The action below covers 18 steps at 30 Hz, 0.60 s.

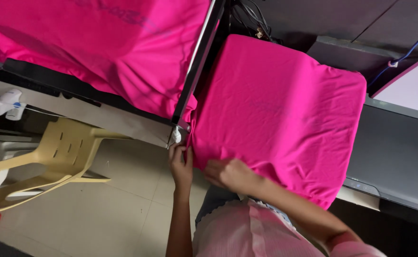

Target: The person picks up pink cloths from a chair and places them over a printer and a computer monitor on a desk. They smooth the fabric over the devices to cover them completely, repeating the process with additional cloths.

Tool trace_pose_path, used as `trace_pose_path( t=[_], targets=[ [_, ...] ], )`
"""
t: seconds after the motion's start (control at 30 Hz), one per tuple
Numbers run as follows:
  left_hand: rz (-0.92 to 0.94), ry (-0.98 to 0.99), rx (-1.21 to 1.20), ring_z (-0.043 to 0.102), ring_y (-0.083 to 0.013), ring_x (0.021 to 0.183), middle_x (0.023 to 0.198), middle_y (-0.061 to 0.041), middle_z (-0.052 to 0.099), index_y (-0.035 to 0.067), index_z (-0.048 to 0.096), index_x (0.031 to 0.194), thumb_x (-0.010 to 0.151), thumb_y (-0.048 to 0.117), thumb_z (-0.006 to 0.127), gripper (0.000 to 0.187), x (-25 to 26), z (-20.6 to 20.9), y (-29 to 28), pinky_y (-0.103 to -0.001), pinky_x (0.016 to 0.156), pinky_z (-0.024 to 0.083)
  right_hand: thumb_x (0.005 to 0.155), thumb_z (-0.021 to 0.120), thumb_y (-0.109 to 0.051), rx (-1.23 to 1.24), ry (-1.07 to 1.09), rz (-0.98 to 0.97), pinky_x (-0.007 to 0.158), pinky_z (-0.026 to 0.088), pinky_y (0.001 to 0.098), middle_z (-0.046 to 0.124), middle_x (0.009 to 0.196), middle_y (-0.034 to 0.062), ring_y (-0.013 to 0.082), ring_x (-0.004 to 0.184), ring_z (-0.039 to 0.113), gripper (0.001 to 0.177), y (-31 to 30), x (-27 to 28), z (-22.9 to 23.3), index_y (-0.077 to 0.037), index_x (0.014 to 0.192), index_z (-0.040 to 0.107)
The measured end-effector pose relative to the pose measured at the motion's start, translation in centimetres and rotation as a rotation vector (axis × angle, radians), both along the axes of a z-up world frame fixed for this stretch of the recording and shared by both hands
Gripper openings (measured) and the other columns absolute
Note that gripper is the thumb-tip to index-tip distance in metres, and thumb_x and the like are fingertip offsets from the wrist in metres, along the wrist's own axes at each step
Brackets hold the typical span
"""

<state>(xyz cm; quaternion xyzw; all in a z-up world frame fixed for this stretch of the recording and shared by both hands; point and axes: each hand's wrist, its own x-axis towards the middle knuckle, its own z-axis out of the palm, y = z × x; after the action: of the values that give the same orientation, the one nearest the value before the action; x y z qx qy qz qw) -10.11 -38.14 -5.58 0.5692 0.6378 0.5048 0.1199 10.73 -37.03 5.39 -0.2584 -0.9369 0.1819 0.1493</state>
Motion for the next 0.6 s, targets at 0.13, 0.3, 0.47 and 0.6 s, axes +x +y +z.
trace_pose_path(
  t=[0.13, 0.3, 0.47, 0.6],
  targets=[
    [0.013, -0.211, -0.091, 0.065, -0.0274, 0.104, 0.114, -0.015, 0.066, -0.001, 0.061, 0.118, 0.107, 0.021, 0.055, 0.025, 0.7, -0.7, -0.2, -0.037, 0.090, 0.050, 0.084, 0.069, -0.015, 0.199, 0.222, -0.050, 0.085, 0.055, 0.0405, 0.069, 0.105, 0.0145, 0.0306, 0.096, 0.069, 0.027, 5.6, 0.5, 4.7, -0.002, 0.108, 0.069],
    [0.037, -0.446, -0.074, 0.064, -0.0205, 0.111, 0.122, -0.013, 0.068, -0.001, 0.059, 0.134, 0.109, 0.021, 0.050, 0.034, 1.3, -2.7, 1.5, -0.033, 0.095, 0.048, 0.094, 0.062, -0.016, 0.302, 0.194, 0.037, 0.114, 0.036, 0.0527, 0.071, 0.116, 0.0175, 0.0324, 0.116, 0.063, 0.030, 15.6, -1.6, 3.8, -0.002, 0.119, 0.069],
    [0.054, -0.444, -0.111, 0.060, -0.0248, 0.100, 0.113, -0.017, 0.065, -0.002, 0.064, 0.132, 0.109, 0.018, 0.058, 0.031, -1.0, -8.5, 3.3, -0.036, 0.088, 0.049, 0.106, 0.055, -0.030, -0.131, -0.404, 0.068, 0.125, 0.025, 0.0544, 0.073, 0.109, 0.0172, 0.0314, 0.118, 0.065, 0.027, 20.7, -5.1, -0.3, -0.011, 0.120, 0.068],
    [0.012, -0.403, -0.111, 0.060, -0.0225, 0.099, 0.111, -0.015, 0.064, -0.003, 0.064, 0.131, 0.107, 0.019, 0.061, 0.032, -0.7, -3.9, 2.9, -0.035, 0.086, 0.049, 0.082, 0.072, -0.028, 0.067, -0.069, 0.284, 0.102, 0.036, 0.0545, 0.072, 0.110, 0.0201, 0.0408, 0.111, 0.061, 0.040, 24.9, -7.3, -4.8, -0.008, 0.116, 0.068]
  ],
)
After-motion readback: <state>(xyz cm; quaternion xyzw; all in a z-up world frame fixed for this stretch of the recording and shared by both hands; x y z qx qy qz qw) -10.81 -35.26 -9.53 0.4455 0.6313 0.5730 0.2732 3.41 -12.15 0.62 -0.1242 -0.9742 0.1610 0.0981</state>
